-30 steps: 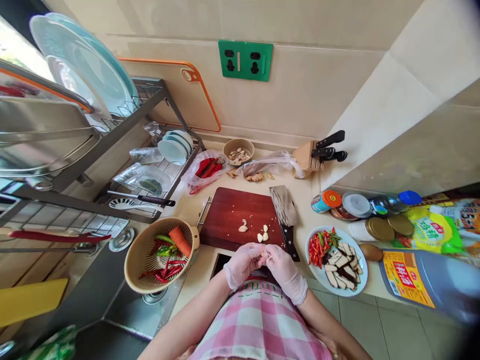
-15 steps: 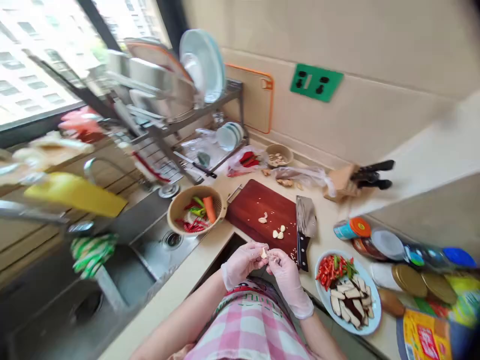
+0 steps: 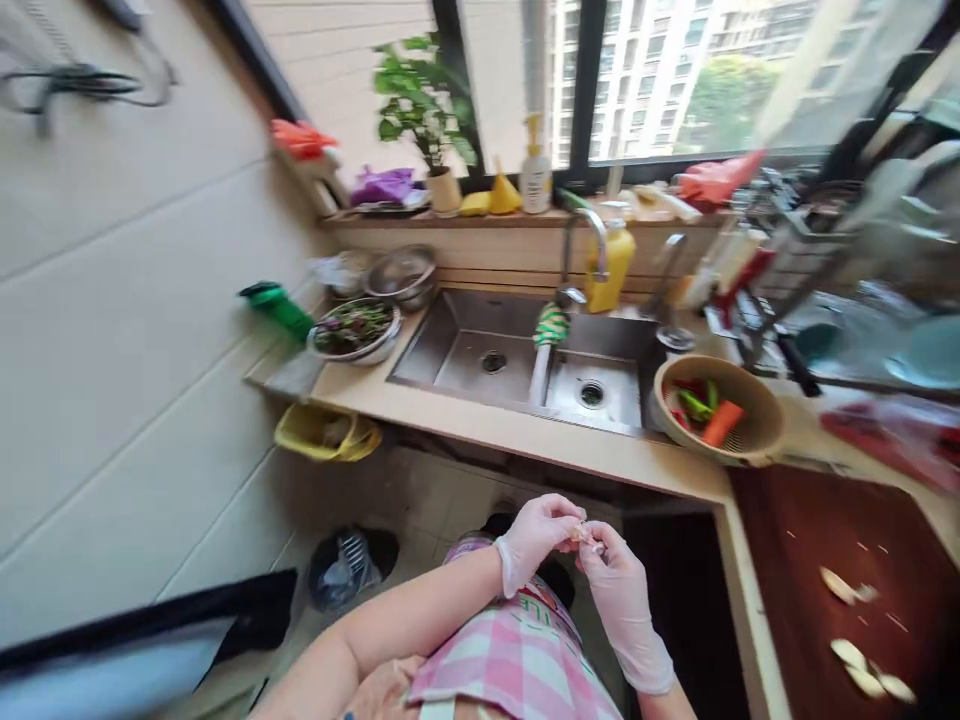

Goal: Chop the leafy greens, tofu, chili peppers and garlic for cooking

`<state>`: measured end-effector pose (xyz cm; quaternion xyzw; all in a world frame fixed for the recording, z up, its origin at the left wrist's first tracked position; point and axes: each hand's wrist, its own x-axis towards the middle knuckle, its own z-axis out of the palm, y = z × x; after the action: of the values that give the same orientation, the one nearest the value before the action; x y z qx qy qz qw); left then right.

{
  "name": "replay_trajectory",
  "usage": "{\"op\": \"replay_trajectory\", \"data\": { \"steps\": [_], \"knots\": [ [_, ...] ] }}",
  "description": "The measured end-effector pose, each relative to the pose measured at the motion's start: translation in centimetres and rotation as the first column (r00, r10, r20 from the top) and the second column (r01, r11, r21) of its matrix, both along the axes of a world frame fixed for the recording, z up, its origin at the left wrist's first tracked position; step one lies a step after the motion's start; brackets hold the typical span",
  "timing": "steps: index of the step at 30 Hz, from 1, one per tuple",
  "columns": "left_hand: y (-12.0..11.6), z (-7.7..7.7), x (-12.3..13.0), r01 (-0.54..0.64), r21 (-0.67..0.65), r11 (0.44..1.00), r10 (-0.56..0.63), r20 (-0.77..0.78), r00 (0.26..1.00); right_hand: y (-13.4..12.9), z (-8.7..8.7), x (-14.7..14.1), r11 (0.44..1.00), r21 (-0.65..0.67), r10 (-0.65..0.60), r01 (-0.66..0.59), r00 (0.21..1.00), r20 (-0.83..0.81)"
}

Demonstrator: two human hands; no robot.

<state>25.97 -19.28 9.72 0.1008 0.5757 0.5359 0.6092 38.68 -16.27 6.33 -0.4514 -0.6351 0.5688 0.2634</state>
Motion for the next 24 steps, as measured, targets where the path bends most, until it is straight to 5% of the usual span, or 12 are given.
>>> {"op": "replay_trajectory", "data": {
  "steps": [6, 12, 19, 24],
  "knots": [
    [-7.5, 0.6, -10.5, -0.266, 0.187, 0.946, 0.246, 0.125, 0.961, -2.8, 1.0, -13.2, 0.965, 0.000, 0.259, -0.261, 0.961, -0.100],
    [-15.4, 0.6, -24.5, -0.411, 0.241, 0.879, 0.408, 0.066, 0.911, -8.1, 0.9, -29.2, 0.838, 0.039, 0.544, -0.545, 0.827, -0.143],
    [-23.5, -1.1, -41.4, -0.293, 0.158, 0.943, 0.322, -0.217, 0.922, -14.0, -0.4, -46.5, 0.638, 0.343, 0.714, -0.690, 0.696, 0.073],
    [-26.9, -0.7, -49.1, -0.194, 0.096, 0.976, 0.211, -0.217, 0.953, -17.1, -0.5, -53.0, 0.618, 0.332, 0.697, -0.713, 0.692, 0.189]
  ]
}}
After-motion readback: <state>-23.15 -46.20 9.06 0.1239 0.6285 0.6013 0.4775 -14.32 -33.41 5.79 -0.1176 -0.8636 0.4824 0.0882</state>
